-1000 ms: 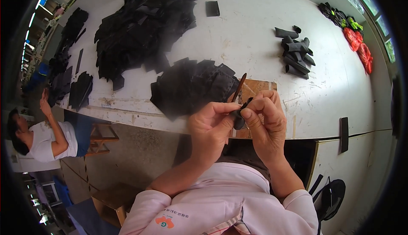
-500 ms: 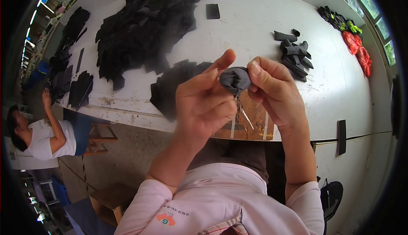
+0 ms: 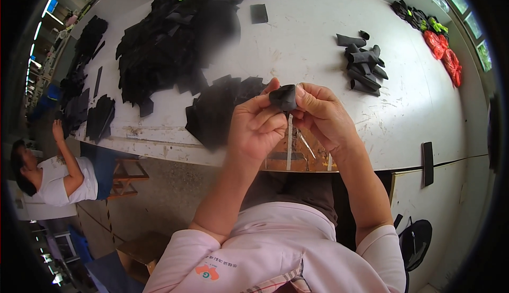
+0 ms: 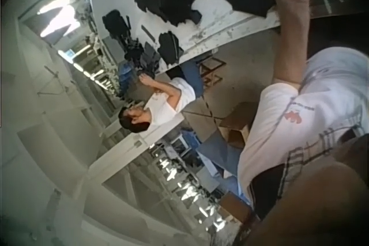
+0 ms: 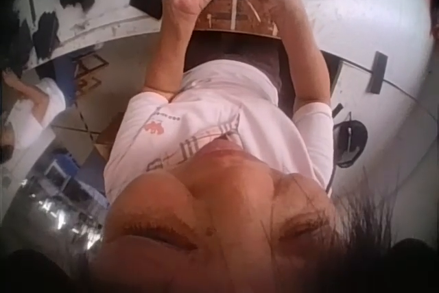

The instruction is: The recorder uses a brush to apply adhesive to black fabric components and then folds them at a workbench.

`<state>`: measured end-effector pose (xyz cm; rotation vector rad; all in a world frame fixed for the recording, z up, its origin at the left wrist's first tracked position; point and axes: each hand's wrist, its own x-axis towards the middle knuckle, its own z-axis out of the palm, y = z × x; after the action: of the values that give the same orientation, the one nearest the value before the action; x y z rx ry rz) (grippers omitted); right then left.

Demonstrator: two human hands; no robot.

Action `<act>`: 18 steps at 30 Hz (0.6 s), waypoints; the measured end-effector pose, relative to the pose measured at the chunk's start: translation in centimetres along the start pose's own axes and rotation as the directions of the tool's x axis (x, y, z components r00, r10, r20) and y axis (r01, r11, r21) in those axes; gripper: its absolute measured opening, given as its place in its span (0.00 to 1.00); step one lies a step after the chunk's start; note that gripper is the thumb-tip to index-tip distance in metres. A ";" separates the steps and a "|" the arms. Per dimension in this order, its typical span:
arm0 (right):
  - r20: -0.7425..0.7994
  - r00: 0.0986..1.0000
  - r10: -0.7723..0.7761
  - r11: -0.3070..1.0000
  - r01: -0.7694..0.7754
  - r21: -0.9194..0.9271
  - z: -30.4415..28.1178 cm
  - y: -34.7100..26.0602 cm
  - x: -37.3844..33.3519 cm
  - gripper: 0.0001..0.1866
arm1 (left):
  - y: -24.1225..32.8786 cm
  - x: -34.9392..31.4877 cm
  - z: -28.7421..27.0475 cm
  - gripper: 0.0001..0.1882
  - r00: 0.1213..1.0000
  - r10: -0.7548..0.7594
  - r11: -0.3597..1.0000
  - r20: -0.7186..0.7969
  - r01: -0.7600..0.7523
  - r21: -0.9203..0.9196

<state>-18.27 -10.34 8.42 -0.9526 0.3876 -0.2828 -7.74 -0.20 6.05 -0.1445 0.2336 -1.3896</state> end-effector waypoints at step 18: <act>-0.039 0.999 0.021 0.998 -0.024 -0.055 -0.2 0.4 0.8 0.14 | 0.6 0.6 0.3 0.07 0.999 -0.013 0.997 -0.042 0.009 -0.081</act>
<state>-17.65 -10.54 7.83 -0.9976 0.4430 -0.2713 -7.02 -0.74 6.15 -0.1838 0.3251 -1.3959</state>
